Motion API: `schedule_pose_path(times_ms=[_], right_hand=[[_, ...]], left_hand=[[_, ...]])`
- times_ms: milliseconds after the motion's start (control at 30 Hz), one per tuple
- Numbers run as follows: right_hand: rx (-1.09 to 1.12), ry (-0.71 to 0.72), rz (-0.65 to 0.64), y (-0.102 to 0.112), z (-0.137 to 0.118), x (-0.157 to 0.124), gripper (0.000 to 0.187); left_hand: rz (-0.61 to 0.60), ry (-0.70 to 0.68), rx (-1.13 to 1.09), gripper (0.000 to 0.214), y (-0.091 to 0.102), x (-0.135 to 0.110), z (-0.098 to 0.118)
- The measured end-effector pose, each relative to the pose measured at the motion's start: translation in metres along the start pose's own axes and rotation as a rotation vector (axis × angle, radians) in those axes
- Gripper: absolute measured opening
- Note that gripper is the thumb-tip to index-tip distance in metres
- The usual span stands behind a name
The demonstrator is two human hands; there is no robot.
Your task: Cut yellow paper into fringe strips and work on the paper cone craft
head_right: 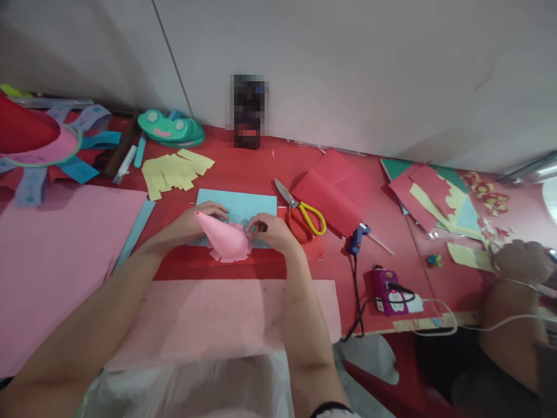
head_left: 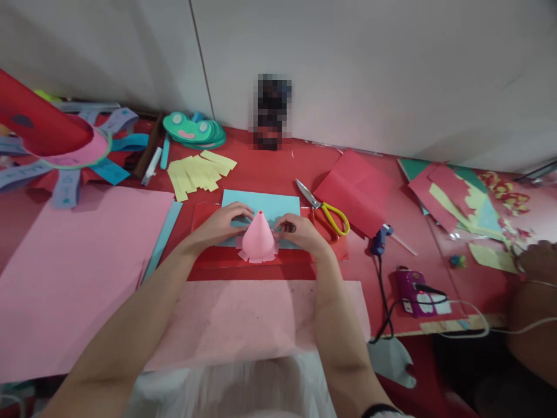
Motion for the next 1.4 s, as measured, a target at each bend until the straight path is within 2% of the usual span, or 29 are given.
schedule_pose_path(times_ms=[300,600,833,1400], right_hand=[[-0.035,-0.004,0.007,-0.003,0.007,0.003,0.013],[0.005,-0.031,0.009,-0.001,0.008,0.002,0.012],[-0.029,-0.016,0.018,-0.003,0.005,0.004,0.008],[-0.063,-0.031,0.013,-0.003,0.007,0.006,0.006]], left_hand=[[-0.002,0.025,0.059,0.02,-0.003,0.002,-0.008],[0.012,-0.018,0.053,0.021,-0.002,0.003,0.0],[0.008,0.02,0.062,0.024,-0.002,0.003,-0.003],[0.019,0.039,0.069,0.021,0.002,0.0,0.006]])
Point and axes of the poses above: each hand's wrist, its own x-axis towards the middle knuckle, its own y-axis out of the back of the hand, z = x × y, the point moved 9 cm from there along x, towards the middle knuckle, and after that the axes turned 10 degrees about -y, right-handed, at the moved point
